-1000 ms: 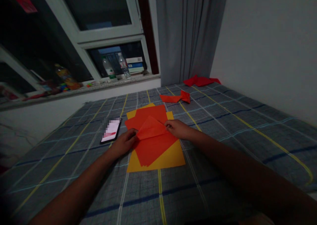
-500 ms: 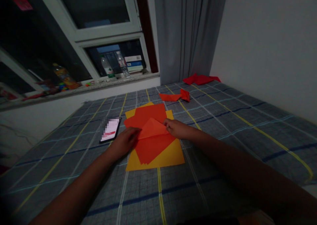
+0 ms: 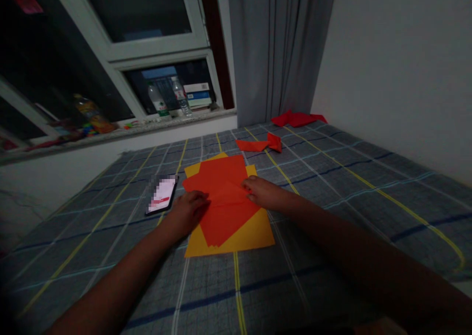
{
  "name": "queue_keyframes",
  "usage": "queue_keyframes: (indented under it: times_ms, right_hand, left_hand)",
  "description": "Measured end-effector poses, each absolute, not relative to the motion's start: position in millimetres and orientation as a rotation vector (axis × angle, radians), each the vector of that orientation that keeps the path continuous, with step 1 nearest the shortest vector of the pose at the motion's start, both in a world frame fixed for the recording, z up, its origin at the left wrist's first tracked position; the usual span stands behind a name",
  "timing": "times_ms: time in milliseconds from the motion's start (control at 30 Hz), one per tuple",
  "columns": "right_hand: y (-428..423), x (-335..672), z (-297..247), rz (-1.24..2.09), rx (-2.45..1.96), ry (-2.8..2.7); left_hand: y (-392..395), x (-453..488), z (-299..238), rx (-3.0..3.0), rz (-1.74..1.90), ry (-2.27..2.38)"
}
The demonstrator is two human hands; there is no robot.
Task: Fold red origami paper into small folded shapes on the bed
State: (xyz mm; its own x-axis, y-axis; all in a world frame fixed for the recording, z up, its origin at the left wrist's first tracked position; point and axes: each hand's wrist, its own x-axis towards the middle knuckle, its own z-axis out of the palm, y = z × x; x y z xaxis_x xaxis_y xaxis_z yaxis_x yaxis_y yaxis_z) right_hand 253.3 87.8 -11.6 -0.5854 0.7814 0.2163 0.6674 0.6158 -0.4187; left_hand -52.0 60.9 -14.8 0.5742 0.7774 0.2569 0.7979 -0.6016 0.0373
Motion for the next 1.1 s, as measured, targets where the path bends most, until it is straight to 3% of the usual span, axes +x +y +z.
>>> queue_keyframes:
  times_ms: [200, 833, 1100]
  right_hand:
    - [85, 256, -8, 0.325, -1.084, -2.644]
    - [63, 245, 5, 0.071, -1.256, -2.694]
    - [57, 238, 12, -0.255, -1.295, -2.616]
  left_hand:
    - [60, -49, -12, -2.760, -0.255, -1.215]
    - [58, -49, -1, -2.747, -0.320, -1.272]
    - [50, -40, 5, -2.652, -0.239, -1.230]
